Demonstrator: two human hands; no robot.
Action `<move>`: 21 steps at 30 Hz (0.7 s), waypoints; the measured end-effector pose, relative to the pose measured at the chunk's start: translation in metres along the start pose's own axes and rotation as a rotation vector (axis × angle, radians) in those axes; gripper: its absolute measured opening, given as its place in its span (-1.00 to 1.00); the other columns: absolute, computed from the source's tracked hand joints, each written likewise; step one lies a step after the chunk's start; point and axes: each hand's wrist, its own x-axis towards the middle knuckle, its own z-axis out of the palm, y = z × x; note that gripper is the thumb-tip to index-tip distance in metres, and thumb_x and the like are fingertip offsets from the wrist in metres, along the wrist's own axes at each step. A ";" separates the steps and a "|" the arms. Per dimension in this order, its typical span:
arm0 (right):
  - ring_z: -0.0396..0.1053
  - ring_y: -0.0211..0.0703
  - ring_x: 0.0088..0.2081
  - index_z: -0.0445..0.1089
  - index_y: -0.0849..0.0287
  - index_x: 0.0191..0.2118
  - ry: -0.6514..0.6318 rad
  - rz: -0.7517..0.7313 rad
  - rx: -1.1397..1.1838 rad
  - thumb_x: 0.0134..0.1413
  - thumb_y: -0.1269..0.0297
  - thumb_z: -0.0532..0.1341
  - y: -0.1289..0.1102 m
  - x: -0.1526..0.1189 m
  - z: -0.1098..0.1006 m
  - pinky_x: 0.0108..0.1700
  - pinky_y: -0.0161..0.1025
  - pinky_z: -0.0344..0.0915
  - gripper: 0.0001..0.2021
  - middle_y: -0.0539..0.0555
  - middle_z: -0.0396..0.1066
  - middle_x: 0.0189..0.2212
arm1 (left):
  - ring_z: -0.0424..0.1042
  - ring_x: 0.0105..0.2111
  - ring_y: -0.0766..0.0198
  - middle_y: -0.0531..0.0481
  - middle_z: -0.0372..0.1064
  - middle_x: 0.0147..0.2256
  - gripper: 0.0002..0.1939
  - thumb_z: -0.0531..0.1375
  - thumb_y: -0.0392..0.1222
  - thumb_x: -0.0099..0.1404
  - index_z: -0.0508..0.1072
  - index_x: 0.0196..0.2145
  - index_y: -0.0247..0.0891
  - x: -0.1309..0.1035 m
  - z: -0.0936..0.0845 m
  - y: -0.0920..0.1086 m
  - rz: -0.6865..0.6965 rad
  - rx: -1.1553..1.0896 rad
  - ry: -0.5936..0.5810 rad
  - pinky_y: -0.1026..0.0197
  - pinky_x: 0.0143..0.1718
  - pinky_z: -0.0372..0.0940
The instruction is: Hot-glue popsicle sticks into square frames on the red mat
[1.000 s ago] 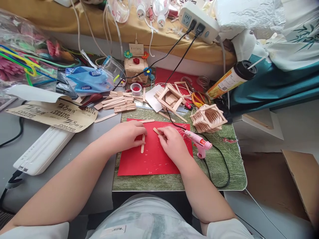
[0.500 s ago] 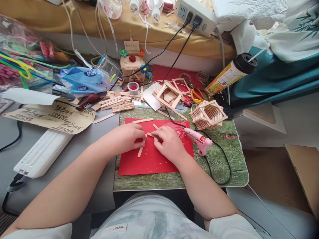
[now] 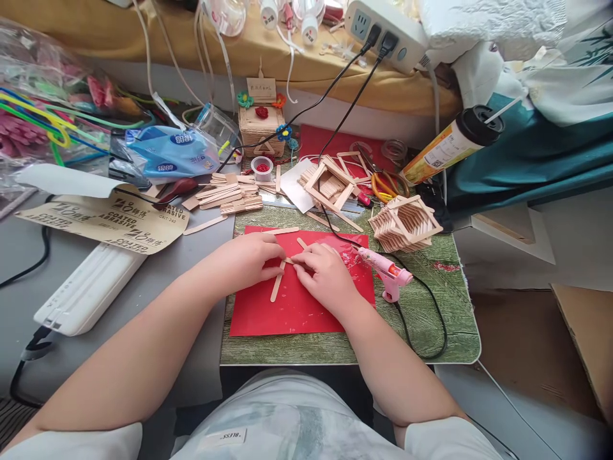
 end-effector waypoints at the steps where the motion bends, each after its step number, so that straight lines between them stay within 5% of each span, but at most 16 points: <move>1: 0.42 0.01 -0.09 0.63 0.07 -0.05 -0.003 0.002 -0.002 0.36 0.41 0.27 0.000 0.001 0.001 0.02 -0.04 0.34 -0.80 0.11 0.51 -0.22 | 0.52 -0.18 0.13 -0.09 0.51 -0.14 -0.77 0.20 -0.08 0.48 0.64 -0.10 -0.16 0.001 0.002 0.000 0.001 0.004 0.014 0.15 -0.16 0.33; 5: 0.44 0.02 -0.10 0.63 0.09 -0.10 0.004 -0.002 -0.016 0.35 0.42 0.28 -0.004 0.003 0.001 0.02 -0.03 0.36 -0.83 0.11 0.51 -0.23 | 0.51 -0.22 0.16 -0.07 0.52 -0.20 -0.73 0.14 -0.10 0.51 0.63 -0.23 -0.17 0.005 0.010 -0.002 -0.030 -0.005 0.082 0.17 -0.23 0.29; 9: 0.47 0.04 -0.06 0.58 0.08 -0.01 0.131 -0.092 -0.067 0.34 0.41 0.28 -0.021 -0.019 -0.025 0.05 0.03 0.40 -0.81 0.13 0.55 -0.14 | 0.50 -0.23 0.18 -0.04 0.54 -0.21 -0.77 0.15 -0.11 0.47 0.57 -0.28 -0.17 0.008 0.012 0.000 -0.071 -0.060 0.100 0.18 -0.27 0.27; 12: 0.50 0.00 -0.08 0.52 -0.01 0.10 0.422 -0.163 -0.061 0.27 0.44 0.32 -0.024 -0.057 -0.057 0.07 0.06 0.44 -0.67 0.09 0.53 -0.09 | 0.51 -0.24 0.16 -0.02 0.56 -0.22 -0.83 0.18 -0.11 0.42 0.54 -0.28 -0.15 0.008 0.011 0.001 -0.111 -0.087 0.098 0.18 -0.29 0.27; 15: 0.48 0.03 -0.04 0.47 -0.02 0.14 0.836 -0.069 -0.169 0.18 0.39 0.38 -0.003 -0.097 -0.078 0.03 0.07 0.47 -0.59 0.14 0.43 -0.03 | 0.51 -0.25 0.15 0.00 0.57 -0.23 -0.86 0.20 -0.09 0.38 0.55 -0.25 -0.13 0.009 0.013 0.000 -0.138 -0.092 0.103 0.17 -0.30 0.27; 16: 0.45 0.09 0.03 0.43 0.01 0.18 0.883 0.006 -0.203 0.14 0.33 0.42 0.007 -0.107 -0.081 0.04 0.10 0.47 -0.52 0.18 0.40 0.02 | 0.50 -0.25 0.15 0.01 0.58 -0.23 -0.86 0.20 -0.09 0.37 0.55 -0.25 -0.13 0.009 0.013 -0.001 -0.140 -0.094 0.103 0.17 -0.31 0.27; 21: 0.43 0.13 0.12 0.26 0.08 0.37 0.566 0.433 -0.109 0.06 0.00 0.46 0.049 -0.130 -0.065 0.16 0.15 0.42 -0.21 0.26 0.38 0.21 | 0.52 -0.25 0.15 -0.02 0.59 -0.20 -0.82 0.19 -0.07 0.36 0.57 -0.25 -0.13 0.009 0.013 -0.004 -0.140 -0.089 0.089 0.16 -0.32 0.26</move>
